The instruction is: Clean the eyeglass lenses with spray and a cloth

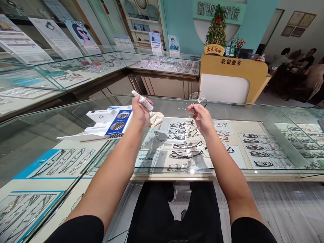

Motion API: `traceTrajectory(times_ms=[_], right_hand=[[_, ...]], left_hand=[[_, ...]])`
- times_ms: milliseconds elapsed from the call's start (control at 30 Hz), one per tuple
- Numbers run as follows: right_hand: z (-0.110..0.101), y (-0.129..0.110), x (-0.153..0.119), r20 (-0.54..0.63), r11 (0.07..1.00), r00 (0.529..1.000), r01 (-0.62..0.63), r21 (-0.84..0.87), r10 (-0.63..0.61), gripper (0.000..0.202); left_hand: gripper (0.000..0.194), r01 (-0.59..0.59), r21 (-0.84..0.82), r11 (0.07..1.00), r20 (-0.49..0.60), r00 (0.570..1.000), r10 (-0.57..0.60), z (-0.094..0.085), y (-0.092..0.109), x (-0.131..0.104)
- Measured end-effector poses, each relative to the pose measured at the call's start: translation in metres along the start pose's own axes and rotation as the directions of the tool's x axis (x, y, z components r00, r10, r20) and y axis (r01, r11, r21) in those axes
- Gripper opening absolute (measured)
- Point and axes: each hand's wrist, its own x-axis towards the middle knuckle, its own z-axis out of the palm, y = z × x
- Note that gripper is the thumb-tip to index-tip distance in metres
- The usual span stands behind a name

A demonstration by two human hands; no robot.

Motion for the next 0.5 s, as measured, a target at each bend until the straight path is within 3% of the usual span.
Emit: traceTrajectory(times_ms=[67,167,267,367,500], right_hand=[[-0.003,-0.001,0.002,0.003,1.000,1.000,-0.005,0.008,0.005,0.036],[-0.006,-0.001,0.003,0.016,0.999,1.000,-0.009,0.035,0.009,0.031],[-0.009,-0.002,0.004,0.001,1.000,1.000,-0.003,0.026,0.003,0.030],[-0.013,-0.004,0.007,-0.032,1.000,0.999,0.011,-0.003,-0.011,0.029],[-0.017,-0.006,0.010,-0.042,0.999,0.998,0.039,-0.010,-0.040,0.030]], left_hand=[[0.037,0.044,0.205,0.978,-0.151,0.988,-0.013,-0.013,-0.009,0.014],[0.027,0.098,0.426,0.899,-0.247,0.969,0.012,-0.026,-0.017,0.020],[0.024,0.078,0.561,0.824,-0.196,0.980,0.040,-0.035,-0.018,0.013],[0.022,0.044,0.747,0.663,-0.108,0.993,0.055,-0.040,-0.017,0.005],[0.024,0.073,0.821,0.567,-0.128,0.990,0.057,-0.042,-0.016,0.002]])
